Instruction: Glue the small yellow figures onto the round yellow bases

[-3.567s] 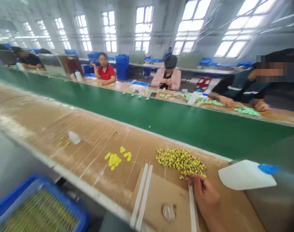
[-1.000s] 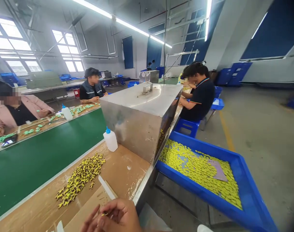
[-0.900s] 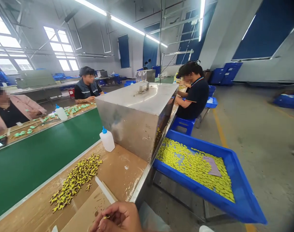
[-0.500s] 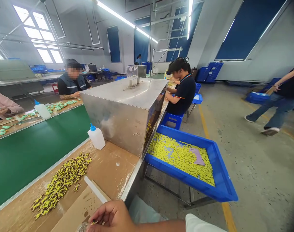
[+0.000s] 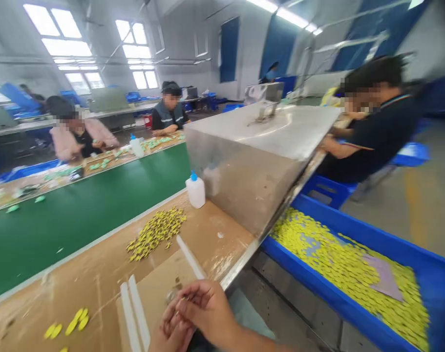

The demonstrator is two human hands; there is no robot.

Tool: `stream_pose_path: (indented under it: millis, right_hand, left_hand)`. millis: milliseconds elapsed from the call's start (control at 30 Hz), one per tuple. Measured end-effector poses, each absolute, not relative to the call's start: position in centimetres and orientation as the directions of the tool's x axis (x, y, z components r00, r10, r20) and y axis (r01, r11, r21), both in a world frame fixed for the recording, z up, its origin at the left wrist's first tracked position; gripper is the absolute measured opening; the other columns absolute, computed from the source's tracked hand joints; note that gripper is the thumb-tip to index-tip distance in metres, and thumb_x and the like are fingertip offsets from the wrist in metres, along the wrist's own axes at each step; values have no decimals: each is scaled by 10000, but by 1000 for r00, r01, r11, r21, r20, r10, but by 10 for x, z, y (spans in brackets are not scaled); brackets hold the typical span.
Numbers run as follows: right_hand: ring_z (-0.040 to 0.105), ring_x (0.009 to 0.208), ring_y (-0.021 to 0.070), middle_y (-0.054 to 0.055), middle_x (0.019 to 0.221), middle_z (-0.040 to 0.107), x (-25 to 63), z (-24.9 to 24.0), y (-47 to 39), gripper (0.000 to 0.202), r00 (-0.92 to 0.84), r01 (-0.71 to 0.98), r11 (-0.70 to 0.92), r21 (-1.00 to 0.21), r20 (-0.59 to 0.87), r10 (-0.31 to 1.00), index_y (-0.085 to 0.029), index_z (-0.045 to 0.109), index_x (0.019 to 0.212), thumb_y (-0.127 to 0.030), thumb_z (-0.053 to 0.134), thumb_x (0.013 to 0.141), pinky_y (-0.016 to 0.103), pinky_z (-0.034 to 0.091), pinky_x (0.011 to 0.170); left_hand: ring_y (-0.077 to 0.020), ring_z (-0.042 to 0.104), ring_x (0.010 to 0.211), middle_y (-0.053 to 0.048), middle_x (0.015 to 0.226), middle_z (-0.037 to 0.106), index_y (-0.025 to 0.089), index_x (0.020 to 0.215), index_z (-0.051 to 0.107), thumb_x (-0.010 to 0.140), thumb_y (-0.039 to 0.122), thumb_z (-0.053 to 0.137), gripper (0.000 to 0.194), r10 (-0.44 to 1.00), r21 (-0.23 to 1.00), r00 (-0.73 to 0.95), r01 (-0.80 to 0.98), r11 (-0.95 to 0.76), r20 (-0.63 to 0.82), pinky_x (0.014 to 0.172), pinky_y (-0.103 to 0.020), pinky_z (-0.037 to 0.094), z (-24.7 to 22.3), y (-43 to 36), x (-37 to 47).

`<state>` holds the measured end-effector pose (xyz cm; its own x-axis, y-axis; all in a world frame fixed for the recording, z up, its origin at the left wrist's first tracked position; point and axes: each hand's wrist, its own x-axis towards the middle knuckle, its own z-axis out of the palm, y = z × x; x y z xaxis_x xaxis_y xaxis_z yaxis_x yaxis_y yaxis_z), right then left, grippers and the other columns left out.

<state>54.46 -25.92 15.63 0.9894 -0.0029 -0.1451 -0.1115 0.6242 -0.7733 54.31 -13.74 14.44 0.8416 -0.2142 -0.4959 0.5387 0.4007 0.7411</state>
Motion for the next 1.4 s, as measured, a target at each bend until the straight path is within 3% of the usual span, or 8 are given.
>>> stream_pose_path:
  millis: [100,167,367,633,767,967,1200,1400]
  right_hand:
    - [691,621,146,74,733,750,540,174,-262,420,983,-121,622,-774,-179,-32,-136,750,845,-447,955,652,190,534,531]
    - [664,577,124,59,743,752,542,180,-268,376,980,-124,638,-760,-196,-44,-161,765,845,-433,950,662,174,519,491]
    - [673,590,146,60,728,745,559,158,-295,407,943,-90,552,-829,-249,-219,-181,792,867,-432,973,602,169,528,438]
    - [740,678,207,96,793,768,589,118,-312,333,975,68,198,-978,24,-219,-170,791,992,-430,850,793,283,638,551]
    - [730,689,205,92,857,777,591,108,-299,250,974,145,53,-988,133,-184,-186,807,956,-384,839,807,287,625,552]
    - [730,875,194,67,993,776,587,105,-286,170,935,324,-145,-935,340,-104,-264,808,1026,-220,777,864,315,612,789]
    - [706,706,177,58,853,763,587,106,-274,138,880,443,-240,-864,470,-64,-234,800,968,-186,791,839,291,597,626]
    - [704,672,179,45,823,768,586,108,-274,156,848,494,-302,-816,528,-41,-251,789,939,-146,802,824,301,591,602]
  left_hand:
    - [-169,751,881,-99,1075,768,206,1115,760,610,265,963,548,-311,632,847,529,566,-431,738,-180,603,157,-139,535]
    - [-120,733,781,-68,1002,763,198,1117,753,645,216,943,509,-323,560,850,519,646,-416,673,-158,596,162,-136,534]
    - [-89,729,707,-15,853,752,181,910,781,598,170,960,360,-189,538,884,417,732,-428,651,-126,592,160,-115,537]
    - [-117,760,784,-57,944,798,166,872,781,591,178,957,331,-25,720,936,287,632,-352,740,-133,603,161,-73,602]
    - [-100,748,746,-43,927,794,154,904,774,610,157,940,338,-46,721,944,280,634,-326,707,-134,604,151,-60,643]
    - [-118,755,785,-90,977,792,113,963,769,684,129,886,303,-137,697,937,331,636,-321,742,-159,612,133,-60,660]
    - [-116,754,782,-70,984,790,133,964,774,738,120,835,234,-175,649,936,339,681,-306,722,-166,614,128,-53,657]
    - [-111,754,812,-75,1036,782,124,1022,770,798,105,775,225,-203,630,938,341,698,-282,772,-174,612,124,-50,657]
